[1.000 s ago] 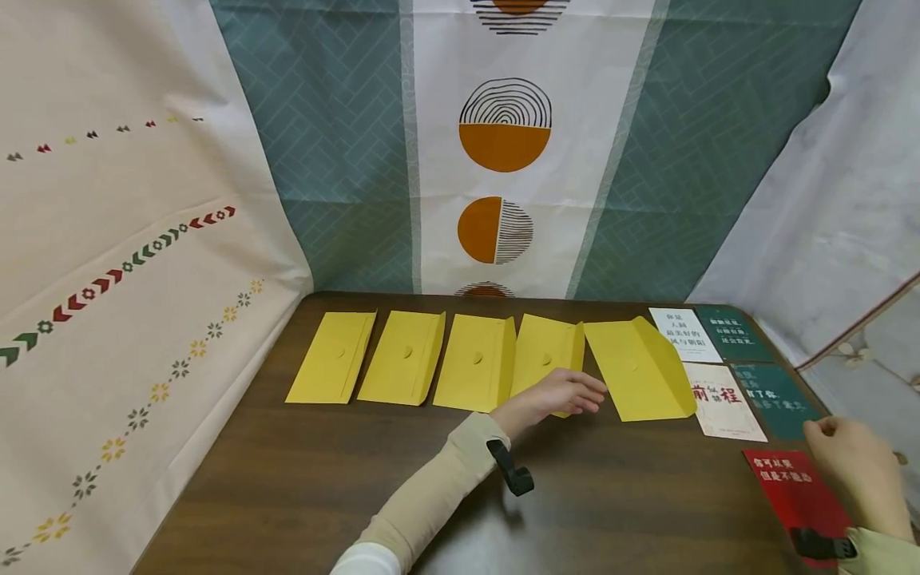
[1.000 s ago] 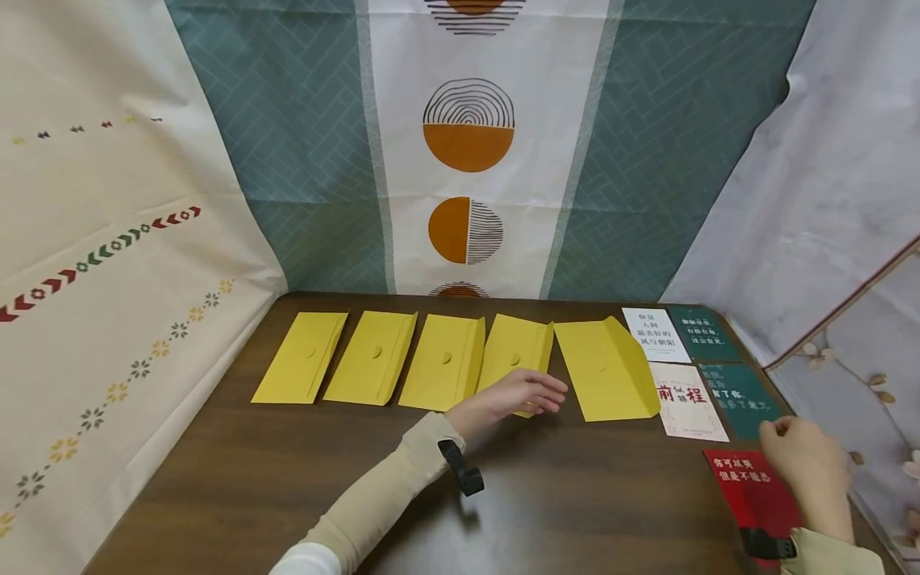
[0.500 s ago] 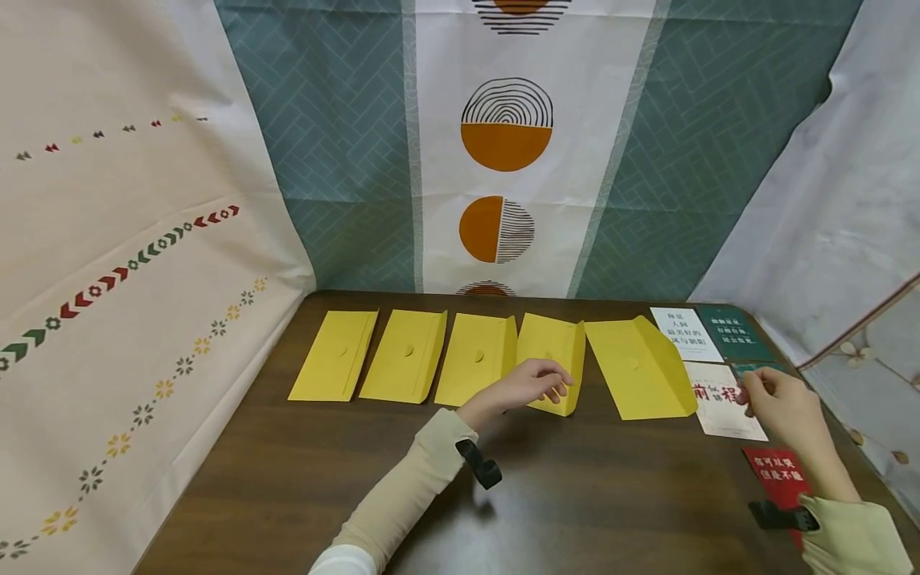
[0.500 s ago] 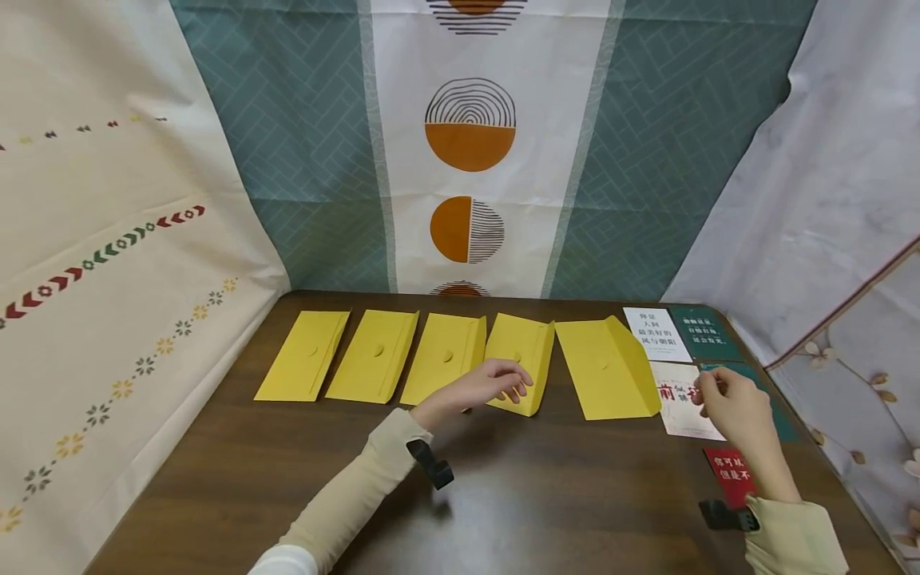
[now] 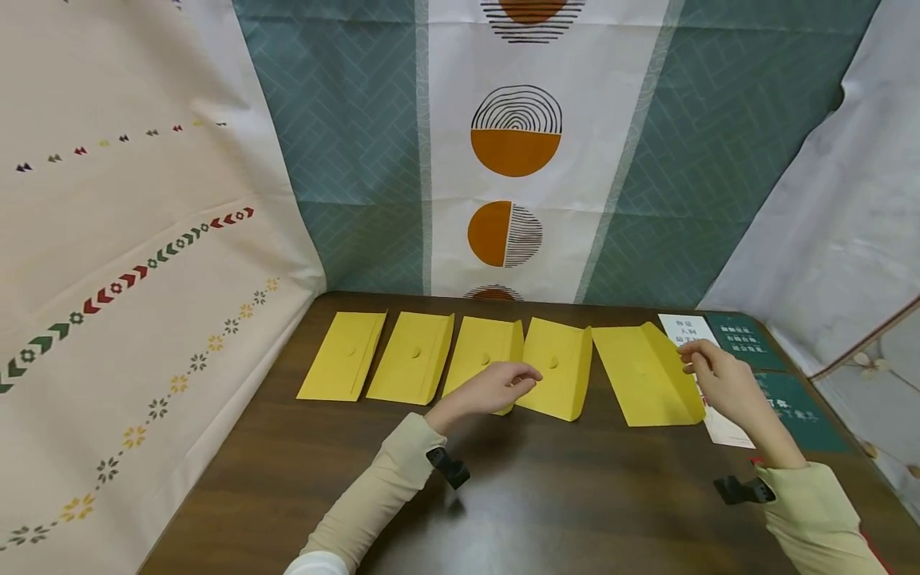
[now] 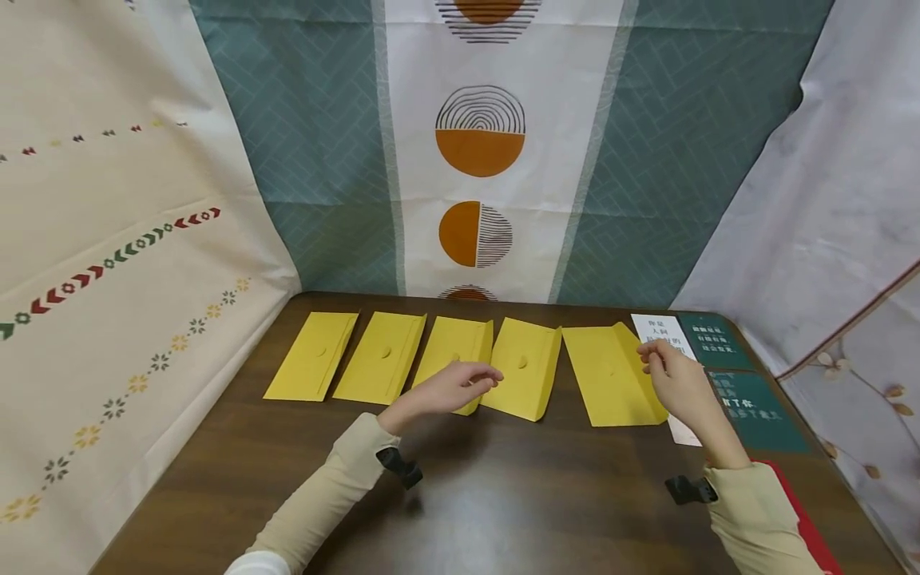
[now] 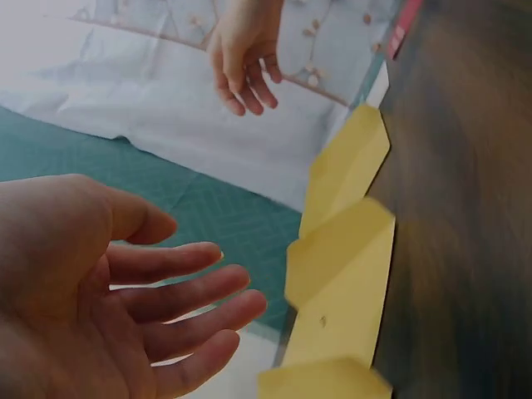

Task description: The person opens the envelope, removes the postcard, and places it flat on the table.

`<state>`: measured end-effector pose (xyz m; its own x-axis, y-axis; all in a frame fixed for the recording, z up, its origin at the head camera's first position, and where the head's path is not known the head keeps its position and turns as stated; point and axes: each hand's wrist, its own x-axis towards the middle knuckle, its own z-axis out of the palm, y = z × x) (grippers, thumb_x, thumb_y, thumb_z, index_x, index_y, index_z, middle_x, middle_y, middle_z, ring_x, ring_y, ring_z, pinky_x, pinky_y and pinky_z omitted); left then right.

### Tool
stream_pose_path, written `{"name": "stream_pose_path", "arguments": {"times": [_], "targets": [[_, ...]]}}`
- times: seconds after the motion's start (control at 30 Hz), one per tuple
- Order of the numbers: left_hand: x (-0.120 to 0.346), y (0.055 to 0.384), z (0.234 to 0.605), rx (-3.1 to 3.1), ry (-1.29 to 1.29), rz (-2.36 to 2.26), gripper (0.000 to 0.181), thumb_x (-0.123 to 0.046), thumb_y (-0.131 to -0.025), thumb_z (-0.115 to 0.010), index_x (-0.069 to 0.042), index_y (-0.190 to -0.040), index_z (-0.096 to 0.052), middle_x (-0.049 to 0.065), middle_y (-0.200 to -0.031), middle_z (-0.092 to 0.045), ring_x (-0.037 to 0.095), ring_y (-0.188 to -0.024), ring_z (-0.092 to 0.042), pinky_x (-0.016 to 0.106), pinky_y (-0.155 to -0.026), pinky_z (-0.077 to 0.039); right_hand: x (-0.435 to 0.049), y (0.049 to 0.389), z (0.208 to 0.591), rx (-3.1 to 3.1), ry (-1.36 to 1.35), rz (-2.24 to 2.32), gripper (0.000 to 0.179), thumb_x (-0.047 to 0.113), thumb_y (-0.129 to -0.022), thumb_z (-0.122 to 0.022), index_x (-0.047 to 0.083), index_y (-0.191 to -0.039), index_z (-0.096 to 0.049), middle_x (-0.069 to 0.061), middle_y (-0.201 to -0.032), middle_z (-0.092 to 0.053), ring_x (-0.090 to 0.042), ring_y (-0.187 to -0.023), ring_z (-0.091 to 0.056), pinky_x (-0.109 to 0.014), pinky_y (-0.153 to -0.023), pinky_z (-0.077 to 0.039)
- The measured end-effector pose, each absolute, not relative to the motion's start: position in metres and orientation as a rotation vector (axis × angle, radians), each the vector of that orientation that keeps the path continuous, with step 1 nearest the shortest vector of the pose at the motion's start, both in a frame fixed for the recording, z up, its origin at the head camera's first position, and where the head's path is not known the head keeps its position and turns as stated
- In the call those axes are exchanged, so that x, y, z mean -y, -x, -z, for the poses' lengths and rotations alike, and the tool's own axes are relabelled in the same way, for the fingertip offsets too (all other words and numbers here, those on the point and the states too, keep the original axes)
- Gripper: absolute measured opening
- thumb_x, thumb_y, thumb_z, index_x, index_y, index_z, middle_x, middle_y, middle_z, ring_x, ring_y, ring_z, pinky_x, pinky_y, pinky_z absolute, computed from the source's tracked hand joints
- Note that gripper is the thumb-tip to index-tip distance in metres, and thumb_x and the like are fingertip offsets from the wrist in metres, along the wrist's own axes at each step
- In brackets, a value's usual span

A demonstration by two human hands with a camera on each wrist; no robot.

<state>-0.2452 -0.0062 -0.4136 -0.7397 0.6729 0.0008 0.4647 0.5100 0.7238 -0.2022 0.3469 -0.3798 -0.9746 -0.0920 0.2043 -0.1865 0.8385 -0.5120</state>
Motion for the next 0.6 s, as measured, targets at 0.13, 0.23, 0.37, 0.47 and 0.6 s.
{"name": "stream_pose_path", "arguments": {"times": [0.13,0.23,0.37,0.47,0.6], "targets": [[0.017,0.245,0.411,-2.556,-0.978,-0.935,0.040,-0.022,-0.104,-0.043,-0.003,-0.138,-0.050,0.010,-0.138,-0.056,0.021,-0.122,-0.057,0.034,-0.104,-0.046,-0.333,0.209,0.381,2.830,-0.353,-0.750,0.033,0.010,-0.103,-0.037,-0.009,-0.126,-0.050,-0.034,-0.122,-0.055,-0.048,-0.107,-0.055,-0.058,-0.083,-0.049],[0.026,0.246,0.411,-2.650,-0.995,-0.853,0.045,-0.025,-0.104,-0.042,-0.003,-0.143,-0.044,0.010,-0.146,-0.049,0.023,-0.133,-0.048,0.037,-0.112,-0.039,-0.326,0.214,0.383,2.808,-0.465,-0.653,0.033,0.007,-0.102,-0.042,-0.012,-0.129,-0.047,-0.035,-0.126,-0.049,-0.049,-0.112,-0.049,-0.064,-0.091,-0.042],[0.039,0.251,0.410,-2.817,-0.977,-0.797,0.051,-0.028,-0.104,-0.041,-0.001,-0.147,-0.036,0.015,-0.152,-0.039,0.028,-0.141,-0.036,0.042,-0.117,-0.031,-0.321,0.219,0.387,2.712,-0.578,-0.468,0.035,0.001,-0.096,-0.050,-0.013,-0.128,-0.046,-0.034,-0.122,-0.050,-0.050,-0.112,-0.049,-0.063,-0.092,-0.042],[0.048,0.256,0.408,-2.952,-0.973,-0.744,0.053,-0.028,-0.104,-0.042,0.000,-0.148,-0.032,0.018,-0.152,-0.037,0.031,-0.141,-0.035,0.044,-0.116,-0.031,-0.320,0.224,0.389,2.651,-0.604,-0.356,0.039,0.001,-0.093,-0.055,-0.013,-0.129,-0.046,-0.033,-0.123,-0.051,-0.049,-0.112,-0.050,-0.062,-0.093,-0.042],[0.058,0.263,0.408,-3.112,-0.968,-0.564,0.057,-0.032,-0.104,-0.041,0.001,-0.150,-0.028,0.020,-0.151,-0.036,0.033,-0.140,-0.034,0.048,-0.113,-0.034,-0.321,0.230,0.392,2.666,-0.614,-0.299,0.049,0.007,-0.094,-0.056,-0.010,-0.137,-0.039,-0.033,-0.136,-0.041,-0.050,-0.121,-0.042,-0.064,-0.099,-0.037]]}}
